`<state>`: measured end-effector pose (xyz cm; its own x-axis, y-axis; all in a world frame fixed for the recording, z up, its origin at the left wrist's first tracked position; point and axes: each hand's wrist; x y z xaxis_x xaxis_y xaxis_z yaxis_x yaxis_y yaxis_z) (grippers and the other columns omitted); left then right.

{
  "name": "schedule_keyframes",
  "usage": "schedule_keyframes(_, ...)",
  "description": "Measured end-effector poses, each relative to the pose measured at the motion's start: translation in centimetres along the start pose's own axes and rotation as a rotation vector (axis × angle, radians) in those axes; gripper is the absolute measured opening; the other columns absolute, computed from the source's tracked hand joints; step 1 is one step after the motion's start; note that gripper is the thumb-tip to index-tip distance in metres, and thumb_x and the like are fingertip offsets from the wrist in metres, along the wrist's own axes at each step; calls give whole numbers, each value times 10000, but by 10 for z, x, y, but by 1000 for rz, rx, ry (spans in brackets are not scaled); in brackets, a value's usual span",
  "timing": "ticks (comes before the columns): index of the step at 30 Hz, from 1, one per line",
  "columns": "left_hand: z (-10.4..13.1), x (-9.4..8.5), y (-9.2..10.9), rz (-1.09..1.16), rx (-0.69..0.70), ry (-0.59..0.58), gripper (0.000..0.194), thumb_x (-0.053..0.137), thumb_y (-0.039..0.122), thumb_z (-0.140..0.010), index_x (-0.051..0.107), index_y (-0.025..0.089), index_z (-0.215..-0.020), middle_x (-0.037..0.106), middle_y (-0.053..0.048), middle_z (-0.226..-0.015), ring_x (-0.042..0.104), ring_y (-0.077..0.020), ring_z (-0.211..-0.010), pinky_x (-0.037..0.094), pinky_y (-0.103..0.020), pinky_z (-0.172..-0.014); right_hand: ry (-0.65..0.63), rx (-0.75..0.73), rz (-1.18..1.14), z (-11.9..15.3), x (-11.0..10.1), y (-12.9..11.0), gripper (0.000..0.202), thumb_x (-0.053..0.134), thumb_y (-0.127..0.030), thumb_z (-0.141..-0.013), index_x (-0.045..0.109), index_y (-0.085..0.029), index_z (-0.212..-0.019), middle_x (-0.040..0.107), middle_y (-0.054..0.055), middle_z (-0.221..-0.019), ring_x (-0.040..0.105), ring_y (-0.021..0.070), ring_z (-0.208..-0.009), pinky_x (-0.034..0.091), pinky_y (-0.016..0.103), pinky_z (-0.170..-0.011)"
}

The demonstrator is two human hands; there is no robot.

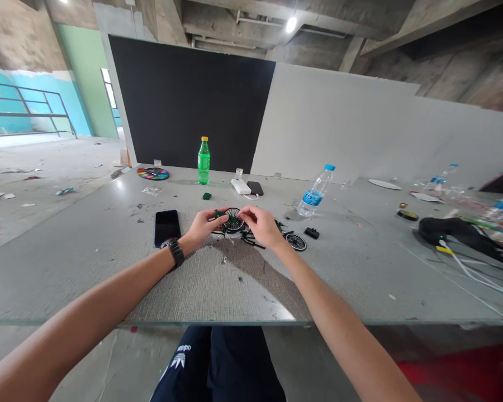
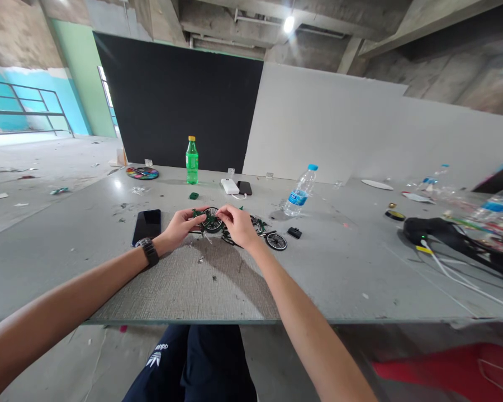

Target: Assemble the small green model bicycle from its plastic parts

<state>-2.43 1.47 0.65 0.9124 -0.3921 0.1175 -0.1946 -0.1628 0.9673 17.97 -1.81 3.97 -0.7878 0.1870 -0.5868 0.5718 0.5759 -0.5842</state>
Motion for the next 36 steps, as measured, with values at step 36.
schedule_keyframes(36,-1,-1,0,-11,36,-10,466,773,356,-824,699,114,-1215,739,-115,-1021,673,-163,-816,554,-294,-737,-68,24,55,0,-9,1,258,544,-439,-966,650,-207,-926,697,42,-806,592,183,-703,437,305,-659)
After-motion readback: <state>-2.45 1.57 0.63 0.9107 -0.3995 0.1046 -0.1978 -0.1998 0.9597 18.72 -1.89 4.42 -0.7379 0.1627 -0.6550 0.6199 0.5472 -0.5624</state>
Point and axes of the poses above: each hand's wrist, its own z-axis away from the middle knuckle, its own x-axis out of the palm, y = z × x
